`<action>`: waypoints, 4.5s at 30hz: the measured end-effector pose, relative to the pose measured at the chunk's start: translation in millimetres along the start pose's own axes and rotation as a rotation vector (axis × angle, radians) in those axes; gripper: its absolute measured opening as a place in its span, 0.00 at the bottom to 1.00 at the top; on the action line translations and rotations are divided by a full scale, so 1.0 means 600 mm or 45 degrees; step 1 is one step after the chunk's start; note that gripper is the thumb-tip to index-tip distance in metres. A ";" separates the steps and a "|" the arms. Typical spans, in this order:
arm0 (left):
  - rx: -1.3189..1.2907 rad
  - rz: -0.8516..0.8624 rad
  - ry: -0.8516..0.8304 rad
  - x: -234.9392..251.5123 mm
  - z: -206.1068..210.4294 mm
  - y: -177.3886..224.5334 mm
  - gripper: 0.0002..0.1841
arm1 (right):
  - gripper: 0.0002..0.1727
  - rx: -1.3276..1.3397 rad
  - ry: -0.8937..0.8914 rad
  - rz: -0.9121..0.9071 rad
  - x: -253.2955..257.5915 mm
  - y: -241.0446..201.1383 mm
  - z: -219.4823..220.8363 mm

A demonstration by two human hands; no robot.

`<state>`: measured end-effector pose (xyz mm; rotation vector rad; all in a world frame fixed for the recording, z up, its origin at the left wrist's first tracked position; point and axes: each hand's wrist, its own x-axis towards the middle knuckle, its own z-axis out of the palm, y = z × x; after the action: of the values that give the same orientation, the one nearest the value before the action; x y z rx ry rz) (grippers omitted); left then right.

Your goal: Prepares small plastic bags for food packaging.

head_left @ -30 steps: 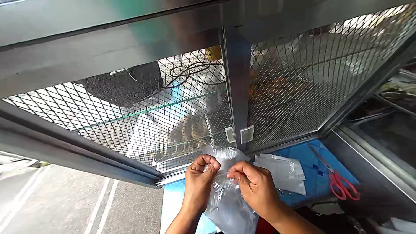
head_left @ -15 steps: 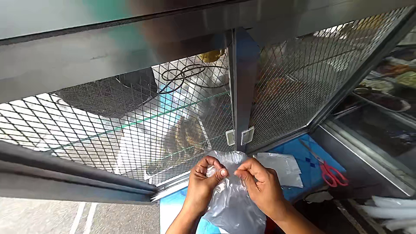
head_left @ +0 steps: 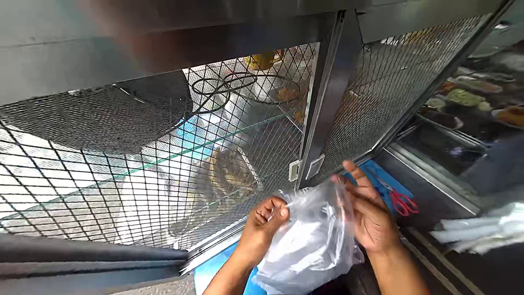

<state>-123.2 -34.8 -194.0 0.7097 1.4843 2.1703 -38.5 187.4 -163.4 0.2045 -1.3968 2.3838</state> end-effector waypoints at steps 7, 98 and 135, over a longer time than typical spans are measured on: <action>0.585 -0.296 0.373 0.015 -0.006 -0.115 0.06 | 0.09 -1.702 0.096 0.139 -0.012 0.091 -0.043; -0.082 0.304 0.037 -0.016 0.022 0.015 0.07 | 0.10 -1.183 -0.023 -0.326 -0.055 0.020 0.074; 0.701 -0.358 0.275 0.006 -0.086 -0.172 0.10 | 0.21 -1.382 0.201 0.252 -0.066 0.121 -0.128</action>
<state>-152.5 -34.2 -305.4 0.3994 2.1848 1.6749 -25.5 212.2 -272.4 -0.4113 -2.4376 1.3928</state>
